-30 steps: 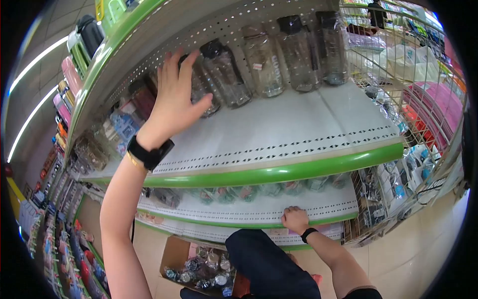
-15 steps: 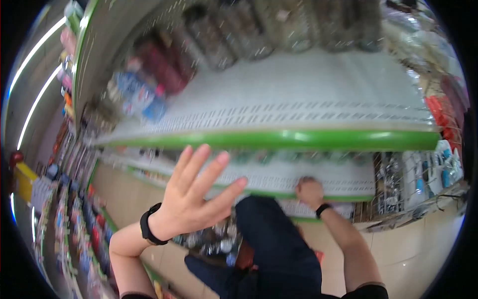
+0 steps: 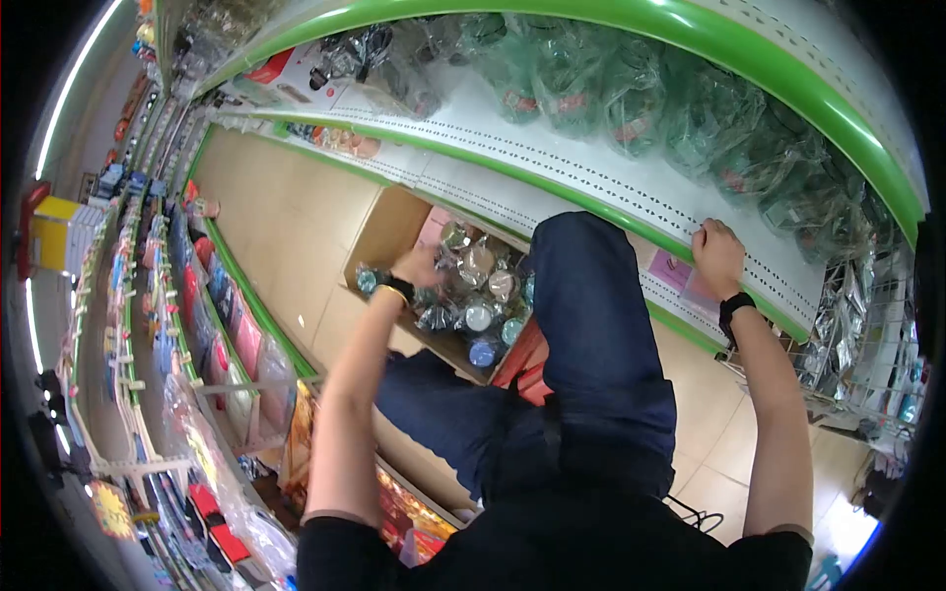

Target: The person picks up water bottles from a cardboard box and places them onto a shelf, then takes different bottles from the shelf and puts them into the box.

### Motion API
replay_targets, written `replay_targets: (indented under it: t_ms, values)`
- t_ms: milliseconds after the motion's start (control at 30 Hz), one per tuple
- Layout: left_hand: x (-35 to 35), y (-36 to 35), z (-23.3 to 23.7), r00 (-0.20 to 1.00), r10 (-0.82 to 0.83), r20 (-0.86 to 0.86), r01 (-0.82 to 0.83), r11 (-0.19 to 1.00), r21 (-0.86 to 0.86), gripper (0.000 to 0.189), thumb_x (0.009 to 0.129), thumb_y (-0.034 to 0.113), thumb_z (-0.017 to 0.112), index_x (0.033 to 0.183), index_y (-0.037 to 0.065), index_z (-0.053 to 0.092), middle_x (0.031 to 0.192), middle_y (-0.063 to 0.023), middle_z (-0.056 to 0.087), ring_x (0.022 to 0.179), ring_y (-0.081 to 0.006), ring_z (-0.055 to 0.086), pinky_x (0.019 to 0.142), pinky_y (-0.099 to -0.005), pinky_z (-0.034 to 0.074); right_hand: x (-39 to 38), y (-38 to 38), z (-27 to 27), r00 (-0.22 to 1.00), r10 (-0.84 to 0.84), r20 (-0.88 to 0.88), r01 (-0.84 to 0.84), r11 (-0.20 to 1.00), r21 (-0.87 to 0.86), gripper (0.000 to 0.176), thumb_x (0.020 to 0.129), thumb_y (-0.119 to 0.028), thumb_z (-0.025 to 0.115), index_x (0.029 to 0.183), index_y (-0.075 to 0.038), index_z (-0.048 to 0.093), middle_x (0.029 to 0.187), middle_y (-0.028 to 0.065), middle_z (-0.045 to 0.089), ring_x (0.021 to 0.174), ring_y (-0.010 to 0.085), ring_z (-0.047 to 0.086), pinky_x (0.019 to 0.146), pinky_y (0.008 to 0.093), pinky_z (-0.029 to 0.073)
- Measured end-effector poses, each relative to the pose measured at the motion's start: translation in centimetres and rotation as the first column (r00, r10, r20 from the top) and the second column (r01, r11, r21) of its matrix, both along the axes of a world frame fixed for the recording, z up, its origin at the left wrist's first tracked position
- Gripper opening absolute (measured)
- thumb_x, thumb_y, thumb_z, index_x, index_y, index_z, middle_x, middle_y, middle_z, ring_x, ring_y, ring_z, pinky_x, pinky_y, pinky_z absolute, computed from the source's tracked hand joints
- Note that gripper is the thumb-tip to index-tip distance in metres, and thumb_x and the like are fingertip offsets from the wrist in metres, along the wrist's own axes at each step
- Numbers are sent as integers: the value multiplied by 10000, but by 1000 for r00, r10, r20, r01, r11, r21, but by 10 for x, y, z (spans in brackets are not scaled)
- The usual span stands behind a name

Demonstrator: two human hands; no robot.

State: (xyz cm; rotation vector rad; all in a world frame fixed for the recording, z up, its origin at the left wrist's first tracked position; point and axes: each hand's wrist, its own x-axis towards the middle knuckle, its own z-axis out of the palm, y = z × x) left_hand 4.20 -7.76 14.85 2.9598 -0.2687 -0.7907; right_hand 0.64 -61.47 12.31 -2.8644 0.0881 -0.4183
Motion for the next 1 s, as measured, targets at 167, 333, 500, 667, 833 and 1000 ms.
replay_targets:
  t_ms: [167,333,500,667,833,1000]
  values:
    - [-26,30,-130,927,244,-286,-222,969,108,759,584,326,783,1208,-9,509,1195,-242,556,1133,-362,540,903,-423,475,-2,-2,1,1000,-15,-16,15,1000,-3,139,811,-165,504,779,-41,558,805,133,611,786,310,610,678,427,502]
    - [-7,-21,-97,934,346,86,-357,909,216,759,632,297,776,1241,52,395,1247,-191,472,1174,-376,482,943,-448,444,0,0,2,1000,-1,-3,1,1000,3,117,796,-150,512,778,-41,551,801,137,602,765,316,604,668,430,496]
    - [17,-16,-61,909,333,251,-406,846,347,761,714,427,724,1300,86,378,1309,-175,423,1263,-373,371,1023,-544,307,0,-3,1,1000,-13,6,13,1000,-11,100,783,-134,513,772,-39,541,777,137,590,744,323,597,646,434,492]
    - [14,72,-93,786,531,315,-614,726,309,796,853,635,407,1437,117,253,1471,-163,256,1371,-385,178,1070,-615,128,1,-4,-6,999,8,31,-7,1000,-10,88,771,-124,512,773,-39,537,767,135,579,727,326,587,633,439,487]
    - [2,140,-89,672,678,298,-727,527,440,863,792,515,609,1451,139,196,1461,-203,211,1363,-417,177,1078,-621,134,1,-2,-3,1000,-10,2,10,1000,-23,94,771,-121,505,797,-36,537,794,135,580,752,328,588,655,440,484]
    - [-5,181,-117,436,879,192,-900,430,72,958,668,513,725,1438,237,226,1383,-298,298,1197,-419,466,976,-456,429,1,-5,-2,998,-19,-62,16,998,-55,113,779,-124,490,817,-29,537,813,153,580,780,345,581,680,449,480]
